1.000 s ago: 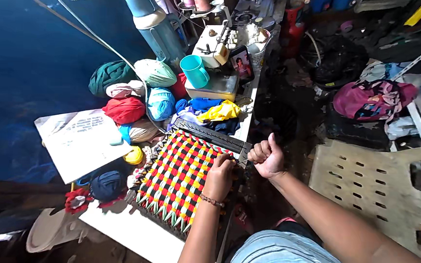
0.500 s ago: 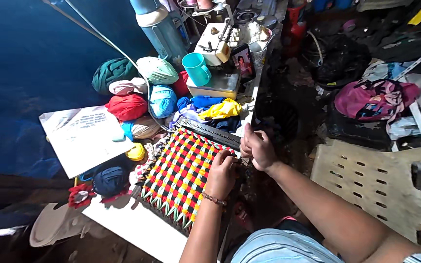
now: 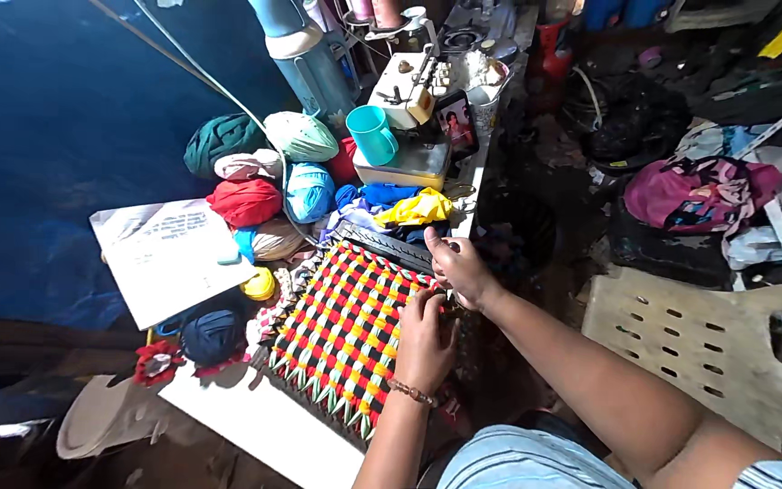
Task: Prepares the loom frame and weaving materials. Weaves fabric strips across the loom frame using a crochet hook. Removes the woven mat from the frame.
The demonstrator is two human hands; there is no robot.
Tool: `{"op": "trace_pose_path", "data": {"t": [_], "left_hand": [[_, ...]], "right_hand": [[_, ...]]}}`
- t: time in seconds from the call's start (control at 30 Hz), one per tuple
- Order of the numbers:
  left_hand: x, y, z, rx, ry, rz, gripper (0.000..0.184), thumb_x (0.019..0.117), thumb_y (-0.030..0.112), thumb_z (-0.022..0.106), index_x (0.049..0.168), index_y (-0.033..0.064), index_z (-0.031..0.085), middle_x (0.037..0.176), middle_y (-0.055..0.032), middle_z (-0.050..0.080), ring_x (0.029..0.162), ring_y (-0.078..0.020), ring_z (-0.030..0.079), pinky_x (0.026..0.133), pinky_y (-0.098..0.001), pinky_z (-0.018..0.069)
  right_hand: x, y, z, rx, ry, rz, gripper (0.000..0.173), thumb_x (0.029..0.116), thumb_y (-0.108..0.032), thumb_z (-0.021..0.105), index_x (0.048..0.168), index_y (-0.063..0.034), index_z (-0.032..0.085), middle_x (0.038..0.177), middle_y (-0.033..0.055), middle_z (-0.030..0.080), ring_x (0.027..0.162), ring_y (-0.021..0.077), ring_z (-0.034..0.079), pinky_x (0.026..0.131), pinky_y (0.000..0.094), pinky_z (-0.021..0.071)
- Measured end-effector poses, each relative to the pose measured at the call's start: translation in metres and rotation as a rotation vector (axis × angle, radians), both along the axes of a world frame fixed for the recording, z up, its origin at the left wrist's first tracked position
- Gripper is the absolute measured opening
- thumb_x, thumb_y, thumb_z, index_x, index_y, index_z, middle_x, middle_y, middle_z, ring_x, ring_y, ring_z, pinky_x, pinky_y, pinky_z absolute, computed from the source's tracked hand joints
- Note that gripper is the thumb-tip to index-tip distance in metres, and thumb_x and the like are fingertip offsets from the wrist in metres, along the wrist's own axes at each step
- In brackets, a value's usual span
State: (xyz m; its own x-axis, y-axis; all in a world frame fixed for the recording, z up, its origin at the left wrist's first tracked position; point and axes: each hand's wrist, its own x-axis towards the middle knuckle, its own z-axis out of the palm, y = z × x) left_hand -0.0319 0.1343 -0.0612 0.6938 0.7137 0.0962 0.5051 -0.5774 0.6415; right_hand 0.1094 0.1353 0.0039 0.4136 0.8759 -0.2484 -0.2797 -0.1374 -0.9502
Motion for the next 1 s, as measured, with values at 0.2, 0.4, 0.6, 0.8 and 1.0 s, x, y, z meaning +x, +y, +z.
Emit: {"op": "trace_pose_path", "data": {"t": [0.2, 0.4, 0.6, 0.8, 1.0], "left_hand": [[0.007, -0.001, -0.019, 0.238, -0.166, 0.017, 0.024, 0.0867, 0.011, 0.068, 0.110, 0.0041, 0.074, 0.117, -0.0228, 0.068, 0.110, -0.0442, 0.066, 0.094, -0.0641, 0.0500], [0.007, -0.004, -0.020, 0.268, -0.196, 0.052, 0.025, 0.0847, 0.012, 0.071, 0.108, 0.0034, 0.074, 0.117, -0.0220, 0.069, 0.109, -0.0433, 0.067, 0.094, -0.0622, 0.0511], [0.000, 0.000, -0.022, 0.175, -0.237, 0.063, 0.034, 0.0885, 0.024, 0.072, 0.112, 0.0001, 0.072, 0.122, -0.0243, 0.067, 0.113, -0.0412, 0.065, 0.099, -0.0548, 0.0510], [-0.006, 0.019, 0.001, 0.100, -0.204, 0.033, 0.017, 0.0932, 0.004, 0.066, 0.103, 0.0057, 0.080, 0.112, -0.0195, 0.072, 0.107, -0.0357, 0.069, 0.094, -0.0489, 0.0563], [0.003, 0.035, -0.001, 0.345, -0.158, -0.143, 0.011, 0.0899, 0.010, 0.071, 0.093, 0.0040, 0.080, 0.100, -0.0143, 0.074, 0.097, -0.0314, 0.072, 0.086, -0.0445, 0.0597]], "right_hand": [[0.007, -0.009, 0.007, -0.071, -0.065, -0.019, 0.054, 0.1111, -0.034, 0.040, 0.061, -0.0132, 0.041, 0.048, -0.0031, 0.034, 0.041, 0.0081, 0.035, 0.044, 0.0245, 0.0331], [0.007, -0.005, 0.020, -0.099, -0.030, -0.008, 0.054, 0.1106, -0.041, 0.041, 0.065, -0.0129, 0.043, 0.049, -0.0037, 0.031, 0.040, 0.0073, 0.031, 0.043, 0.0237, 0.0307], [-0.001, 0.001, 0.027, -0.048, -0.038, 0.047, 0.048, 0.1087, -0.040, 0.048, 0.070, -0.0118, 0.048, 0.052, -0.0045, 0.031, 0.041, 0.0056, 0.031, 0.043, 0.0214, 0.0306], [0.008, -0.001, 0.021, 0.132, 0.130, 0.023, 0.034, 0.1090, -0.024, 0.046, 0.076, -0.0158, 0.049, 0.055, -0.0077, 0.038, 0.045, 0.0010, 0.036, 0.046, 0.0152, 0.0341], [0.008, -0.003, 0.014, 0.188, 0.118, -0.054, 0.034, 0.1104, -0.028, 0.044, 0.079, -0.0159, 0.049, 0.051, -0.0084, 0.033, 0.041, 0.0001, 0.031, 0.042, 0.0151, 0.0302]]}}
